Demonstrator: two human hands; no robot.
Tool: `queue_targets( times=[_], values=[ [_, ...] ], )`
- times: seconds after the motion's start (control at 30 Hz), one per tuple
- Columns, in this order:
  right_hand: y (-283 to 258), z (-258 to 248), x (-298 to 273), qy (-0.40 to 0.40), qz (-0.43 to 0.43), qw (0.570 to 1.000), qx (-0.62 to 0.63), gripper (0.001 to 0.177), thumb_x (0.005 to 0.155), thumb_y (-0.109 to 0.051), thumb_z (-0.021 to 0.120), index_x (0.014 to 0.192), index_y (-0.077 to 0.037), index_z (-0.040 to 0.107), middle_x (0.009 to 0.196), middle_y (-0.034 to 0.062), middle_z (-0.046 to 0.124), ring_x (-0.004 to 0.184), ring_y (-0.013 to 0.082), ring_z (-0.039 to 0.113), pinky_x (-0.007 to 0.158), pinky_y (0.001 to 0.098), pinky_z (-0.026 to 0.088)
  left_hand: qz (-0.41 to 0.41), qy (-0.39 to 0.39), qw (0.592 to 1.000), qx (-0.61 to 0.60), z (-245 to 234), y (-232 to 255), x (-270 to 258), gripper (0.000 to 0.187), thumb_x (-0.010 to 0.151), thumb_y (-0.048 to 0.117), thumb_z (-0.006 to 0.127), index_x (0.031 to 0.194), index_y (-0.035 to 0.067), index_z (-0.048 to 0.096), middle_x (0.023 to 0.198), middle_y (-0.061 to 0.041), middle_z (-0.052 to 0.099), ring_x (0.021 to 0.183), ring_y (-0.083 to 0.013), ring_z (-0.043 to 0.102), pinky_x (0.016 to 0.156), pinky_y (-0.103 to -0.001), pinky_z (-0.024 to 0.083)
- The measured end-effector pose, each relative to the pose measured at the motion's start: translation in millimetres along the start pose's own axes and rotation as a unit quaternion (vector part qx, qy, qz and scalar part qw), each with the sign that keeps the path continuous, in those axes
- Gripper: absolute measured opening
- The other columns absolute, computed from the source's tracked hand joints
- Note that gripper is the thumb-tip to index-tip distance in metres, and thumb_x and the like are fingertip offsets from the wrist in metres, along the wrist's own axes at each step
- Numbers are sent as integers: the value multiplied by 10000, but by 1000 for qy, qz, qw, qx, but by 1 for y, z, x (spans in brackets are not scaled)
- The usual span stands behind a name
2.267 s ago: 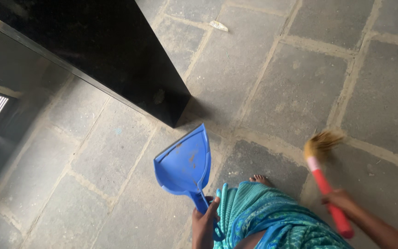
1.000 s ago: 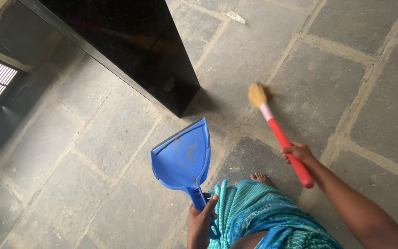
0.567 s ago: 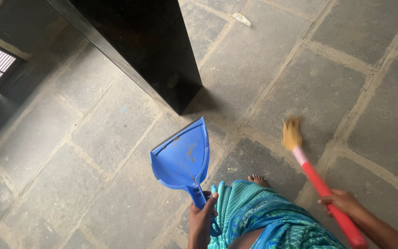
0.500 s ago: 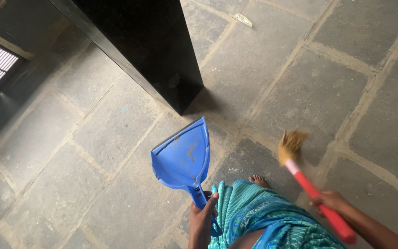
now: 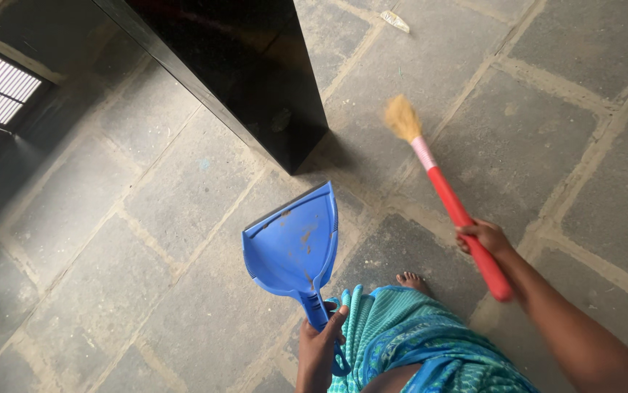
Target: The person sweeps the floor with a broom, gathering debris into a blue dustpan held in their other hand.
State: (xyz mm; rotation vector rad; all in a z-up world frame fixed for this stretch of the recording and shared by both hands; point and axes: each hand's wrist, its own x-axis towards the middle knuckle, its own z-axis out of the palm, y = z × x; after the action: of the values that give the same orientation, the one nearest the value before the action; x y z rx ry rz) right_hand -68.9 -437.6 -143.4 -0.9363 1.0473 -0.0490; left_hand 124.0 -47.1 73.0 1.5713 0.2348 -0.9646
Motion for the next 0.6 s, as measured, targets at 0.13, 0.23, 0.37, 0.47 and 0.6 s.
queue_targets(
  times=[0.13,0.23,0.37,0.47,0.6],
  values=[
    [24,-41,-84,51,-38,994,-87,277,850,-152,663,1061,25,634,661,93,593,494,201,570,470,332,480,-2,27,1000,2,1,-5,3,400,768,233,841,1031,-3,655,685,-49,636,543,-127,556,514,-286,449],
    [46,-58,-118,68,19,992,-105,285,839,-146,680,1062,26,640,647,127,582,477,229,557,441,360,461,-8,27,999,-16,1,-11,6,398,783,231,846,1022,-26,656,688,-41,612,541,-127,545,510,-281,431],
    [56,-49,-109,61,168,979,-94,248,802,-56,745,995,74,659,643,151,617,513,250,574,467,376,475,23,25,999,-27,0,-21,11,394,787,231,849,1019,-19,650,677,-42,602,534,-125,552,504,-280,439],
    [55,-26,-79,-4,216,969,-122,236,813,-88,752,903,110,661,608,169,634,506,275,587,477,376,481,30,39,998,-26,1,-28,16,382,773,221,854,1005,-16,665,673,-44,622,514,-129,554,488,-288,438],
    [26,-5,-21,-143,172,970,-98,302,813,-209,740,845,80,659,612,117,634,495,209,575,495,324,487,43,51,997,-26,4,-38,18,370,788,220,860,984,-36,678,657,-51,623,510,-121,568,487,-288,467]
  ],
)
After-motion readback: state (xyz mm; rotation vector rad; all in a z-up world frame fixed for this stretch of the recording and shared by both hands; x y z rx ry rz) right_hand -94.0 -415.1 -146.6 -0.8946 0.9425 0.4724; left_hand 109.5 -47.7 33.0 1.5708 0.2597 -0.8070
